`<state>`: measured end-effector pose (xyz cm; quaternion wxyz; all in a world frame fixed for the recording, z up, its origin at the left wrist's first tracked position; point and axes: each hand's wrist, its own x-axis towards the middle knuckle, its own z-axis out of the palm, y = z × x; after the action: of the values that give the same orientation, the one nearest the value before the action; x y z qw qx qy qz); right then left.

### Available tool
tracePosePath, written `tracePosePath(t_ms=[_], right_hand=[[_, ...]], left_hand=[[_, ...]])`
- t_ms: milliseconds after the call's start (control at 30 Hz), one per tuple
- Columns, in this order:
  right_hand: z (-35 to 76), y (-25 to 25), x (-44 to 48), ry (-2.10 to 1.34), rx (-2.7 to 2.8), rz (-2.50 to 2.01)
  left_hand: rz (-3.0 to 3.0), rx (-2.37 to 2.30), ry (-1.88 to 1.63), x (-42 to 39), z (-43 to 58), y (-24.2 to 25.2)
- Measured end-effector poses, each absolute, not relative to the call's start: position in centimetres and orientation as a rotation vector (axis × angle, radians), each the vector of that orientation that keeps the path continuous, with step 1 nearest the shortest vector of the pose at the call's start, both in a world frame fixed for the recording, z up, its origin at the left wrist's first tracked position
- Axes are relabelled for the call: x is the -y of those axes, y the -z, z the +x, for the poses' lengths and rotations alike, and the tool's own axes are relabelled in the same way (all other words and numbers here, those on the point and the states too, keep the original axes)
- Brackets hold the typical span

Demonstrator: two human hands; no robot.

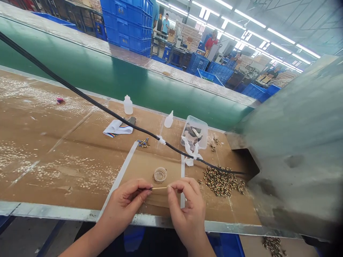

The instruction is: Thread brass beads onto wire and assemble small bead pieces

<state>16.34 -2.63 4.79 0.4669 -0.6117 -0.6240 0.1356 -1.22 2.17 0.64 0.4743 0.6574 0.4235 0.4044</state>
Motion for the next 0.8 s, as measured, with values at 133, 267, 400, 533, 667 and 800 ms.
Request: tracePosePath(t_ms=[133, 267, 400, 533, 667, 800], right_hand=[[16.41, -5.1, 2.55, -0.332, 1.568, -1.488], [16.48, -5.53, 2.56, -0.307, 1.597, -1.487], [16.49, -5.67, 2.6, -0.322, 1.585, -1.489], [16.45, -5.47, 2.62, -0.334, 1.567, -1.495], [16.55, -5.27, 2.61, -0.372, 1.553, -1.498], [16.86, -5.23, 2.63, -0.414, 1.482, -1.503]], left_hand=[[1.625, -1.039, -0.989, -2.25, -1.25, -0.78], [1.637, -1.026, -0.973, -2.21, -1.25, -0.79], [1.641, -1.024, -0.98, -2.32, -1.23, -0.7], [1.642, -1.018, -0.967, -2.4, -1.25, -0.67], [1.628, -1.028, -0.936, -2.23, -1.3, -0.77], [1.631, -1.03, -0.949, -2.16, -1.33, -0.72]])
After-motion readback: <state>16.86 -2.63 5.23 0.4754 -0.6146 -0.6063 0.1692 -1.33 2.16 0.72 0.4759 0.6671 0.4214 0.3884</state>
